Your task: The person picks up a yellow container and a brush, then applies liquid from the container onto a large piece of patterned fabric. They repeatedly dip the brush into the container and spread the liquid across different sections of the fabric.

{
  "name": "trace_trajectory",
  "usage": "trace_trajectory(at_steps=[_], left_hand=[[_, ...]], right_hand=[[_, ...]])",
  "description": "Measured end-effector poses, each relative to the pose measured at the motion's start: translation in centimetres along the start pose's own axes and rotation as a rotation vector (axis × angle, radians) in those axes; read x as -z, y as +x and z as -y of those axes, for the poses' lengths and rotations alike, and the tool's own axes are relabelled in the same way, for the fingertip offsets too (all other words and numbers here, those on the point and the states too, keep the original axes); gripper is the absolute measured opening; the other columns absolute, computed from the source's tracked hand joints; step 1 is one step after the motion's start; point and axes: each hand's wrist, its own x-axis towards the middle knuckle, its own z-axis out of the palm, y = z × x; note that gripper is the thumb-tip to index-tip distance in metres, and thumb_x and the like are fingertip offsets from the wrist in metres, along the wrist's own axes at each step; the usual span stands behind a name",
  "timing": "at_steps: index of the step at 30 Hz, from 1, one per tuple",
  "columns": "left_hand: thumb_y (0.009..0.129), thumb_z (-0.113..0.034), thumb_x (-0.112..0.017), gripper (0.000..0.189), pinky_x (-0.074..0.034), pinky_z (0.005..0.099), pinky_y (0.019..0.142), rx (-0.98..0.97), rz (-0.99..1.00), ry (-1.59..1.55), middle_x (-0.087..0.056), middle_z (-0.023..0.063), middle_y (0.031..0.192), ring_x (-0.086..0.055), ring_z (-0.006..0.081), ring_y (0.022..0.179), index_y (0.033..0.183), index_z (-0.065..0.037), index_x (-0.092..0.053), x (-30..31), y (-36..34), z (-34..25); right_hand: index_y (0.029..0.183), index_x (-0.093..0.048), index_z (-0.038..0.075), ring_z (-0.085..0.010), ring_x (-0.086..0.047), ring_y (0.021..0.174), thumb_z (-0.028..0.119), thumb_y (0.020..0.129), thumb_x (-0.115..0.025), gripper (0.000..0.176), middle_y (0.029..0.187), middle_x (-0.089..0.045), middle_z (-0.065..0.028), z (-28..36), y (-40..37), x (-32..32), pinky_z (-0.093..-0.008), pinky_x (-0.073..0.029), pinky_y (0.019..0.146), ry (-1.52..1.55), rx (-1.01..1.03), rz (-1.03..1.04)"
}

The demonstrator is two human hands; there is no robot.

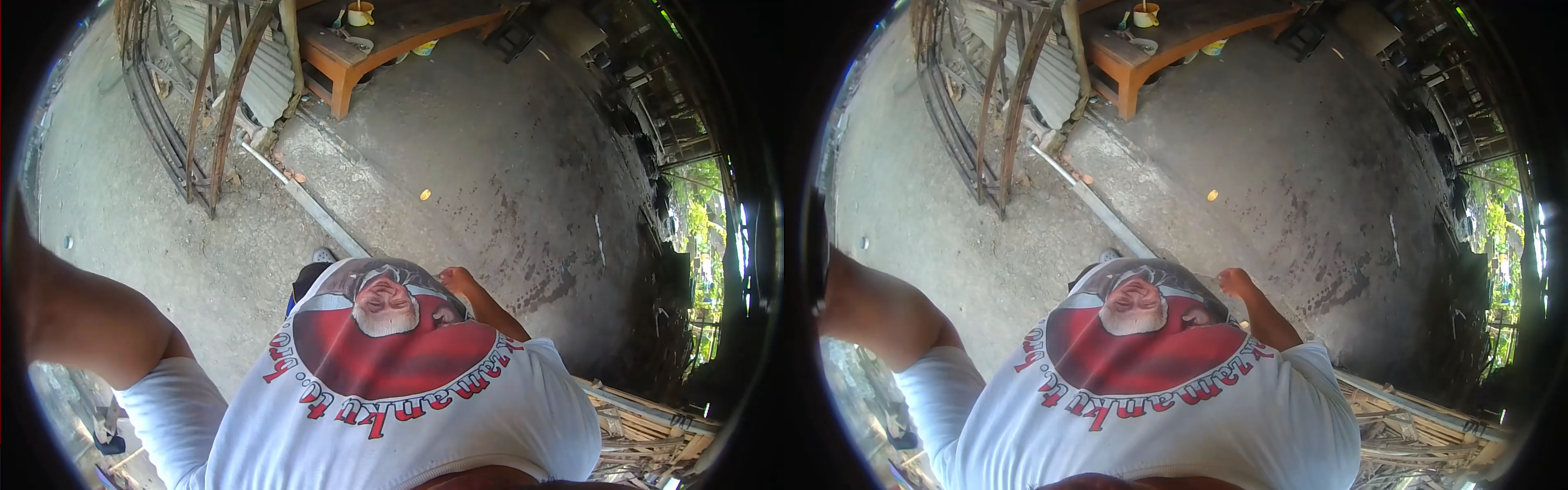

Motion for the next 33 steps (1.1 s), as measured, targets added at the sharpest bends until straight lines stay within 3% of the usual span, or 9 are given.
trace_trajectory(at_steps=[2, 3, 4, 7, 9, 16, 20, 24, 33], left_hand=[[0.101, -0.044, -0.052, 0.049, -0.058, 0.0153, 0.072, 0.145, -0.284, -0.677, -0.063, 0.0085, 0.089, -0.060, 0.0191, 0.098, 0.070, -0.009, -0.066, -0.9, -5.3, 7.8], [0.096, -0.035, -0.055, 0.032, -0.023, 0.0581, 0.118, 0.373, -0.771, -1.024, -0.067, 0.0145, 0.104, -0.057, 0.0335, 0.114, 0.096, -0.005, -0.068, -1.6, -7.3, 8.0], [0.105, -0.032, -0.038, 0.036, -0.033, 0.0564, 0.111, 0.227, -0.518, -0.615, -0.066, 0.0133, 0.117, -0.049, 0.0356, 0.130, 0.092, -0.010, -0.063, -2.7, -11.9, 13.8], [0.106, -0.029, -0.041, 0.043, -0.045, 0.0467, 0.097, 0.743, -0.881, -0.506, -0.069, 0.0153, 0.095, -0.063, 0.0309, 0.099, 0.074, -0.006, -0.057, -10.7, -17.4, 22.6], [0.104, -0.032, -0.050, 0.036, -0.050, 0.0404, 0.090, 1.250, -0.937, -0.477, -0.072, 0.0136, 0.096, -0.066, 0.0236, 0.089, 0.095, -0.001, -0.067, -16.9, -23.0, 26.7], [0.096, -0.039, -0.053, 0.041, -0.050, 0.0487, 0.096, 1.945, 0.776, -0.084, -0.067, 0.0201, 0.119, -0.062, 0.0415, 0.111, 0.122, -0.009, -0.065, -33.7, -42.6, 22.9], [0.102, -0.045, -0.046, 0.050, -0.055, 0.0448, 0.071, 2.402, -0.305, -0.186, -0.071, 0.0219, 0.089, -0.071, 0.0338, 0.078, 0.102, 0.000, -0.068, -31.8, -39.1, 19.4], [0.099, -0.038, -0.054, 0.042, -0.053, 0.0377, 0.061, 2.385, 0.094, -0.103, -0.070, 0.0129, 0.074, -0.066, 0.0202, 0.064, 0.089, 0.000, -0.069, -32.8, -41.6, 14.9], [0.100, -0.036, -0.057, 0.040, -0.054, 0.0329, 0.071, 2.560, -0.328, -0.423, -0.073, 0.0124, 0.082, -0.069, 0.0203, 0.076, 0.102, 0.002, -0.070, -35.4, -35.5, 24.8]], right_hand=[[0.100, -0.070, 0.010, -0.0165, -0.063, 0.061, 0.026, 0.095, -0.064, 0.019, 0.076, -0.067, -0.0042, -7.5, 4.8, 2.2, -0.0354, -0.049, 0.052, 0.189, 0.057, 0.191], [0.101, -0.069, 0.010, -0.0161, -0.062, 0.061, 0.026, 0.096, -0.063, 0.018, 0.076, -0.067, -0.0030, -11.1, 6.5, 2.7, -0.0353, -0.049, 0.052, -0.057, 0.289, 0.154], [0.102, -0.069, 0.011, -0.0158, -0.062, 0.062, 0.026, 0.096, -0.062, 0.017, 0.076, -0.067, -0.0017, -14.3, 8.1, 3.2, -0.0352, -0.049, 0.052, -0.269, 0.501, 0.068], [0.103, -0.068, 0.012, -0.0156, -0.062, 0.060, 0.029, 0.095, -0.062, 0.020, 0.074, -0.065, -0.0012, 2.5, 0.9, 2.8, -0.0352, -0.047, 0.051, -0.005, -0.380, -0.087], [0.102, -0.069, 0.012, -0.0149, -0.061, 0.059, 0.028, 0.096, -0.061, 0.018, 0.073, -0.064, -0.0009, 5.1, 2.7, 3.6, -0.0348, -0.047, 0.051, 0.037, -0.390, -0.050], [0.101, -0.071, 0.005, -0.0113, -0.060, 0.061, 0.023, 0.096, -0.062, 0.020, 0.074, -0.067, -0.0019, 19.3, 24.4, 11.6, -0.0305, -0.049, 0.056, -0.269, 0.120, -0.190], [0.106, -0.071, 0.007, -0.0336, -0.069, 0.096, 0.029, 0.092, -0.065, 0.027, 0.101, -0.073, -0.0157, 39.8, 41.4, 17.2, -0.0431, -0.054, 0.084, -0.390, 0.319, -0.325], [0.107, -0.069, 0.006, -0.0386, -0.066, 0.099, 0.030, 0.091, -0.063, 0.029, 0.104, -0.070, -0.0180, 58.5, 54.7, 20.6, -0.0463, -0.052, 0.088, -0.403, 0.649, -0.499], [0.133, -0.050, -0.003, -0.0409, -0.059, 0.119, 0.036, 0.091, -0.067, 0.060, 0.129, -0.058, -0.0299, 78.1, 73.1, 20.6, -0.0458, -0.048, 0.100, -0.253, 0.547, -0.697]])
